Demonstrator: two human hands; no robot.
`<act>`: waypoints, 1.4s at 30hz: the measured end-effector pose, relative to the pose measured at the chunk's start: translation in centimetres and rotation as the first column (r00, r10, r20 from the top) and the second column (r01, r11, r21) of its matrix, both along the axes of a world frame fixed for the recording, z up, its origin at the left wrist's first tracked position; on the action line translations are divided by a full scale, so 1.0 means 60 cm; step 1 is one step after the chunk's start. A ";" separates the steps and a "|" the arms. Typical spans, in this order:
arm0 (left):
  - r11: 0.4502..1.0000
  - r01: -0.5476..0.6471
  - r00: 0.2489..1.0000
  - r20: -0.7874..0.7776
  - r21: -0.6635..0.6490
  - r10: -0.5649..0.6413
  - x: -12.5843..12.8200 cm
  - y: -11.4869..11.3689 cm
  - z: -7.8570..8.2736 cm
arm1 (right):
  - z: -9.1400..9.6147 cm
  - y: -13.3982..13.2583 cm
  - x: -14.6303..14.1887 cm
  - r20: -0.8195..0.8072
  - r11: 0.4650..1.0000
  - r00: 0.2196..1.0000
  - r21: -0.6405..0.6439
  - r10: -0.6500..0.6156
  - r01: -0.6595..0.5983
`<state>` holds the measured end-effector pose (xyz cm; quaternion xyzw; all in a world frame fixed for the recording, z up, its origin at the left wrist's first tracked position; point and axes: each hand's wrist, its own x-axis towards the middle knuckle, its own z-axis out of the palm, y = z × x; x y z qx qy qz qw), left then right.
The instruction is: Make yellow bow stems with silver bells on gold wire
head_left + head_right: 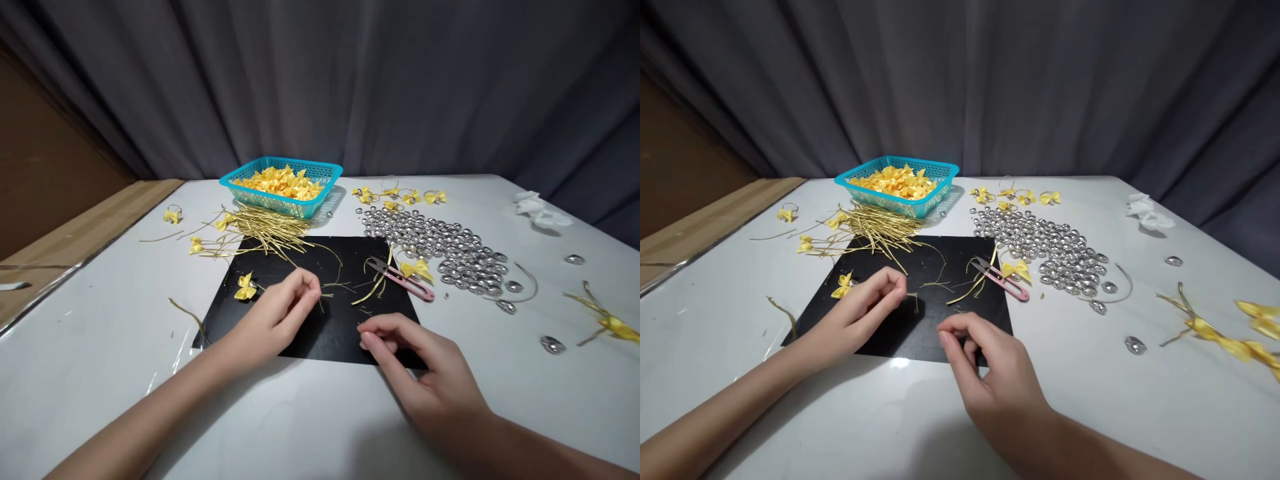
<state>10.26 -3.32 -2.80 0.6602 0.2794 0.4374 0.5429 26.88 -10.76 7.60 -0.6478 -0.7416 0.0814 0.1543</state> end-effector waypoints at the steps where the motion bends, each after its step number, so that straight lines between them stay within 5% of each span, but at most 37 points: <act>1: 0.991 0.080 0.995 0.060 -0.110 -0.074 0.004 -0.006 0.005 | 0.001 0.002 -0.002 -0.024 1.000 1.000 -0.010 -0.015 0.014; 4: 0.884 0.330 0.937 0.231 -0.332 -0.263 0.019 -0.023 0.016 | 0.004 0.008 -0.007 -0.128 0.992 0.989 -0.110 -0.078 0.064; 8: 0.784 0.434 0.877 0.406 -0.444 -0.256 0.033 -0.035 0.023 | 0.005 0.011 -0.009 -0.315 0.961 0.922 -0.225 -0.226 0.158; 18: 0.757 0.407 0.888 0.417 -0.512 -0.196 0.041 -0.043 0.027 | 0.004 0.006 -0.013 -0.250 0.983 0.951 -0.047 -0.182 0.176; 22: 0.682 0.498 0.835 0.508 -0.536 -0.211 0.046 -0.053 0.025 | 0.002 0.006 -0.012 -0.258 0.980 0.946 -0.068 -0.199 0.188; 30: 0.651 0.505 0.835 0.512 -0.566 -0.202 0.044 -0.054 0.028 | 0.006 0.012 -0.012 -0.202 0.983 0.966 -0.121 -0.162 0.140; 42: 0.683 0.450 0.852 0.507 -0.576 -0.133 0.040 -0.048 0.037 | 0.005 0.014 -0.013 -0.222 0.977 0.963 -0.178 -0.153 0.114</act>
